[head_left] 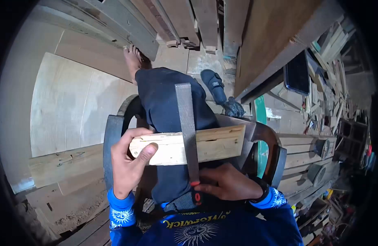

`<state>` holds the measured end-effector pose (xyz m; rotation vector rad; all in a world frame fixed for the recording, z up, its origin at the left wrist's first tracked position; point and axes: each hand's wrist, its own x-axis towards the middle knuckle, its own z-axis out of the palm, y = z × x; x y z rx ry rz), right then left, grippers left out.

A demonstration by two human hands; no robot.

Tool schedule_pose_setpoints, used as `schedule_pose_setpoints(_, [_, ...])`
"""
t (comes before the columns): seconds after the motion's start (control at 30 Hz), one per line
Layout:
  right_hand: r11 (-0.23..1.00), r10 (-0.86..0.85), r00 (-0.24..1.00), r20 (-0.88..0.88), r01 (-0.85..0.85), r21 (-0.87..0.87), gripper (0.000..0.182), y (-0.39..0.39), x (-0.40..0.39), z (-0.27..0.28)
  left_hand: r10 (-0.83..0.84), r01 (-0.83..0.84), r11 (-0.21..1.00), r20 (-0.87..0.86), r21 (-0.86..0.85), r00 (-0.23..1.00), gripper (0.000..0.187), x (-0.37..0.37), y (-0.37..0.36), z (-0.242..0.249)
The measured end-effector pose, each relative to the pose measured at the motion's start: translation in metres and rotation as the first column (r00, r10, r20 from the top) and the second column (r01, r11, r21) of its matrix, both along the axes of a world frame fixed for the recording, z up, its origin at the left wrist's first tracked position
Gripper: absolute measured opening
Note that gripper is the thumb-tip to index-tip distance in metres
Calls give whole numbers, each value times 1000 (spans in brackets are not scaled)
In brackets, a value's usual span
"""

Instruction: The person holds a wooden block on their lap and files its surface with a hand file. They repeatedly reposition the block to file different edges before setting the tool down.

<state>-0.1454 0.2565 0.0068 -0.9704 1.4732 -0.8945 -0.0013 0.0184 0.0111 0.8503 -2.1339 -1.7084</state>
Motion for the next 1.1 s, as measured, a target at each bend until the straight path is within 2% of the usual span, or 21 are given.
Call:
schedule_pose_setpoints(0.07, [999,-31,997,71,29,33,21,-5,8,-3,-17,17,1000,9,-5,1000,39,3,2,-3])
schedule_pose_setpoints(0.13, [962,-238,966,106,249,-114,20,-8,9,0,13,-14,998,21,57,1000,39,3,7,1])
schedule_pose_setpoints(0.2, [973,-193,977,93,203,-113,21,-1,3,-2,-3,2,999,22,41,1000,39,4,5,-1])
schedule_pose_setpoints(0.3, [1000,-20,1000,19,20,-8,24,3,-10,4,-7,6,999,31,32,1000,39,1,3,3])
schedule_pose_setpoints(0.33, [1000,-19,1000,17,20,-10,24,0,-10,2,-14,12,999,42,41,999,39,1,3,3])
schedule_pose_setpoints(0.4, [939,-211,973,-93,175,-297,23,-3,-4,-4,-20,19,999,24,49,1000,39,1,5,2])
schedule_pose_setpoints(0.43, [938,-216,972,-92,181,-297,23,-2,-3,-2,-16,16,999,9,42,1000,38,1,5,0])
schedule_pose_setpoints(0.5, [972,-184,983,-28,178,-153,22,-2,-4,4,-7,5,996,13,84,1000,36,1,6,3])
schedule_pose_setpoints(0.53, [972,-176,984,-32,168,-162,22,-2,-5,5,2,-3,997,7,75,1000,36,0,5,2])
schedule_pose_setpoints(0.6, [991,-125,992,-15,124,-56,22,2,-3,5,-23,23,998,9,56,1000,36,1,5,-1])
schedule_pose_setpoints(0.63, [991,-124,992,-13,123,-58,22,0,-3,5,-45,45,999,18,0,999,36,0,3,1])
schedule_pose_setpoints(0.73, [978,-205,977,61,207,-27,23,-3,0,9,-29,28,999,20,32,999,35,1,4,0])
schedule_pose_setpoints(0.77, [978,-207,977,59,209,-28,23,-2,0,7,-23,22,999,28,41,999,36,0,6,3])
schedule_pose_setpoints(0.83, [952,-188,978,-95,158,-263,24,-3,-1,0,-32,32,999,24,27,999,35,0,5,3])
schedule_pose_setpoints(0.87, [951,-182,978,-100,149,-271,24,-1,-3,-2,-42,42,999,26,17,999,35,1,4,3])
schedule_pose_setpoints(0.93, [992,-53,996,-71,44,-122,26,6,-6,-5,-32,32,999,0,41,999,34,1,4,1])
schedule_pose_setpoints(0.97, [991,-51,996,-69,42,-124,26,4,-6,-7,-10,10,998,-14,56,1000,32,2,4,2])
schedule_pose_setpoints(1.03, [963,-122,987,-100,94,-253,28,1,-4,-9,40,-37,997,-37,74,999,28,3,5,1])
schedule_pose_setpoints(1.1, [970,-161,985,-61,146,-192,28,-2,-5,2,87,-83,994,-56,77,995,26,3,4,-1])
